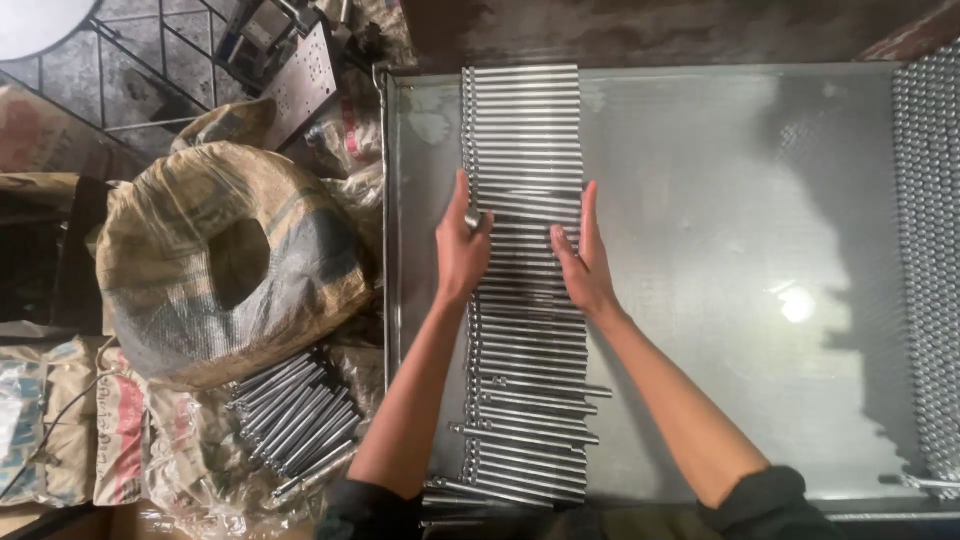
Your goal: Organizing and aligning metal rods in a neat row on a metal tray in a fabrication environment.
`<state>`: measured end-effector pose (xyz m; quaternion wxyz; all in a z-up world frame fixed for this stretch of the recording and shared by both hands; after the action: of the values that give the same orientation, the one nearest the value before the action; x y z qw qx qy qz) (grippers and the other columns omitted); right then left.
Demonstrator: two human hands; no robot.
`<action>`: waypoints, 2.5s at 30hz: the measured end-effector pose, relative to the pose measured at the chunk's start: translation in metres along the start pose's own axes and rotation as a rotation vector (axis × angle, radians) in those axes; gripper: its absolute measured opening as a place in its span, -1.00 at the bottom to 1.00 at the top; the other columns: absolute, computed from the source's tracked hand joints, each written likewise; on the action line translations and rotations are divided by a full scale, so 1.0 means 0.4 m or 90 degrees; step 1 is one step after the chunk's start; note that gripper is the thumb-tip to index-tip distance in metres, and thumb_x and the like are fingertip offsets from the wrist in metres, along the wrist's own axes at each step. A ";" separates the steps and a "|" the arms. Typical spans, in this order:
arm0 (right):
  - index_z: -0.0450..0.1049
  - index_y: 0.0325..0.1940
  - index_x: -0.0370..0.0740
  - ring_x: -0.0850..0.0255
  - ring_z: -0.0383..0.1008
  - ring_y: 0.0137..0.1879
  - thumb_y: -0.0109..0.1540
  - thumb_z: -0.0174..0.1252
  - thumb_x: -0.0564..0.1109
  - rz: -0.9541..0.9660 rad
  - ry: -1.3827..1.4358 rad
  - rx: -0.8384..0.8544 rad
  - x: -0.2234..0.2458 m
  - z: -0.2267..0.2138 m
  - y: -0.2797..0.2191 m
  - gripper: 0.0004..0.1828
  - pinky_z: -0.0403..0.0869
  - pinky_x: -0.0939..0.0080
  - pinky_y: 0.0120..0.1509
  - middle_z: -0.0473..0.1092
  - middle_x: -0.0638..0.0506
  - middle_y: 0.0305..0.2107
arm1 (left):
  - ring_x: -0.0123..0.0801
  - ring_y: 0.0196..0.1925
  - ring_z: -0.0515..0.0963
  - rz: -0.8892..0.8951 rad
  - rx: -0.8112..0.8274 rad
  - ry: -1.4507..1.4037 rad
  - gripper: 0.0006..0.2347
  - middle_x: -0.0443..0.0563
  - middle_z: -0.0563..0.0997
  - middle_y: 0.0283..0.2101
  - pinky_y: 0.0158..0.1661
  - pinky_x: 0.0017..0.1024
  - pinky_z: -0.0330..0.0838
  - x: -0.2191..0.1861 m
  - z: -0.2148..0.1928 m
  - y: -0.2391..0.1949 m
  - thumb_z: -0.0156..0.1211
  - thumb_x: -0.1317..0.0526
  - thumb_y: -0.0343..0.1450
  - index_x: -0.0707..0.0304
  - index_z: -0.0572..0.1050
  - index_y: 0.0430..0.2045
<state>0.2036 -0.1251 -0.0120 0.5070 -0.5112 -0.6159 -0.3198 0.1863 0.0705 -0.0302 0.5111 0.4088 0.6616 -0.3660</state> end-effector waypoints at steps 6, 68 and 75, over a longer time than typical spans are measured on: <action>-0.47 0.65 -0.03 -0.13 -0.42 0.65 0.38 -0.17 0.44 0.026 -0.046 -0.012 0.013 -0.026 0.081 0.01 -0.20 -0.34 0.63 -0.37 -0.14 0.58 | 0.18 0.39 0.30 -0.071 0.000 0.031 -0.41 0.31 0.21 0.43 0.33 0.06 0.21 0.022 -0.010 0.001 0.10 0.35 0.45 0.21 0.10 0.45; -0.54 0.64 0.02 -0.09 -0.47 0.64 0.48 -0.32 0.28 -0.115 0.182 -0.020 0.149 -0.251 0.170 -0.18 -0.28 -0.24 0.66 -0.39 -0.12 0.58 | 0.45 0.37 0.15 0.153 -0.145 -0.240 -0.59 0.54 0.33 0.28 0.28 0.09 0.27 -0.133 -0.073 0.224 0.05 0.58 0.43 0.50 0.35 0.22; -0.06 0.53 -0.10 0.02 -0.05 0.62 0.41 -0.18 0.13 -0.143 -0.174 -0.232 -0.076 -0.729 -0.228 -0.35 -0.04 0.00 0.62 0.07 -0.19 0.46 | -0.40 -0.39 0.43 -0.250 -0.204 -0.329 -0.81 0.04 0.59 -0.10 -0.48 -0.55 0.18 -0.112 -0.154 -0.124 0.10 0.29 0.42 0.21 0.53 -0.12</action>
<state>0.2023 -0.4255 0.0523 0.2795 -0.5610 -0.6640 -0.4077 0.1240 0.0990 0.0297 0.6392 0.0826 0.6255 -0.4397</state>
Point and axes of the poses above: each hand's wrist, its own y-axis towards the middle knuckle, its own z-axis out of the palm, x = y × z, the point moved 7 cm from there along y, towards the middle knuckle
